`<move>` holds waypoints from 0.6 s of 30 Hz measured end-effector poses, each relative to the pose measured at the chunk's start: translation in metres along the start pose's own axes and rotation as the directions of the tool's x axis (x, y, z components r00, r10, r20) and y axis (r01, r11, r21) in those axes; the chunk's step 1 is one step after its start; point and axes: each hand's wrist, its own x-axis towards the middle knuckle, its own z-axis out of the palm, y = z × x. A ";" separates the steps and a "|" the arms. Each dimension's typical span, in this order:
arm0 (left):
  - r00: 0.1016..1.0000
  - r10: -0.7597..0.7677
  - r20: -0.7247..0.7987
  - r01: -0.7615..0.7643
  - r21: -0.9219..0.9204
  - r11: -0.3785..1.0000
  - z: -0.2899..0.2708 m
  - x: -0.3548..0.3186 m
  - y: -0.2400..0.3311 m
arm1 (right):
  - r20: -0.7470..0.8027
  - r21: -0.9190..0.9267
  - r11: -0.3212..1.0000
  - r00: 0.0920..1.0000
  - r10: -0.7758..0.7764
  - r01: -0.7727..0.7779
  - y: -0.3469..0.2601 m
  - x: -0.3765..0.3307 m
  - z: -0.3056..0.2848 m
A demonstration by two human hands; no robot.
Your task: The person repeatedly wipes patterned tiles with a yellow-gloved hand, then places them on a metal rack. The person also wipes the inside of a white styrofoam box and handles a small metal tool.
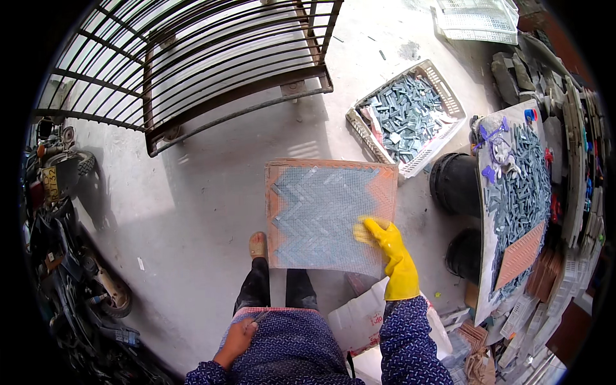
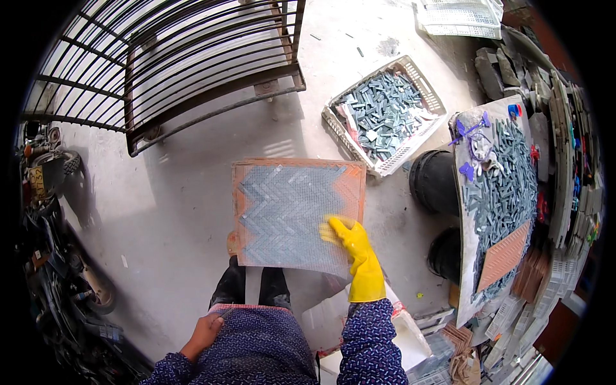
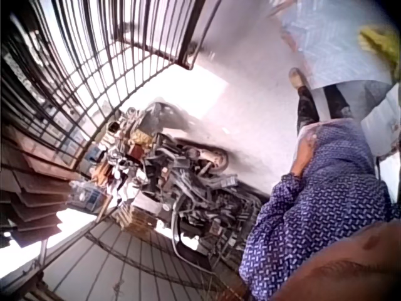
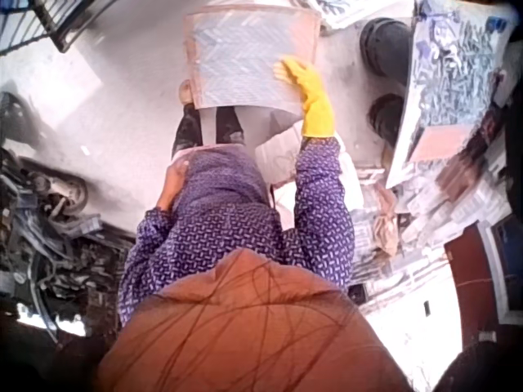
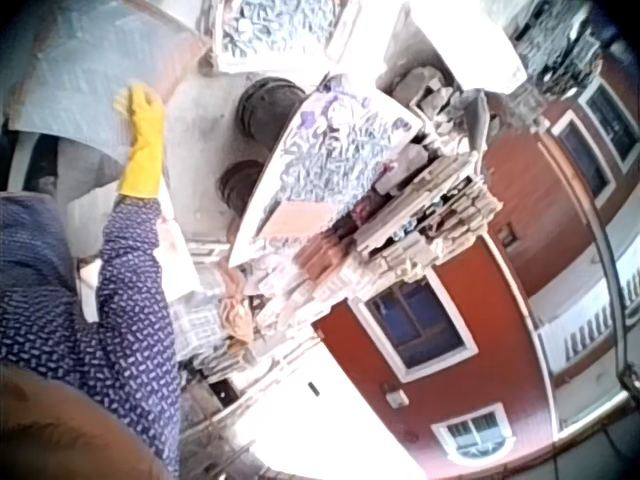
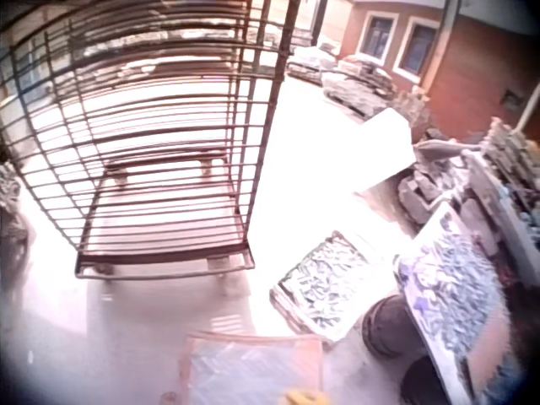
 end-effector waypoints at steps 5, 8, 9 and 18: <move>0.999 0.043 0.004 -0.043 -0.003 0.999 0.001 0.002 0.001 | -0.038 -0.052 0.999 0.999 0.005 -0.007 -0.009 -0.007 0.001; 1.000 0.023 0.007 -0.023 -0.009 1.000 0.003 0.003 -0.002 | -0.032 0.031 1.000 0.999 0.002 -0.001 -0.007 -0.006 -0.004; 1.000 0.010 0.010 -0.010 -0.018 1.000 0.003 0.004 -0.002 | -0.021 0.097 0.995 1.000 -0.012 0.014 -0.004 -0.004 -0.009; 0.999 0.035 -0.017 -0.035 -0.020 0.999 0.011 0.006 -0.008 | -0.145 -0.053 0.997 0.989 0.040 -0.049 -0.015 -0.002 -0.011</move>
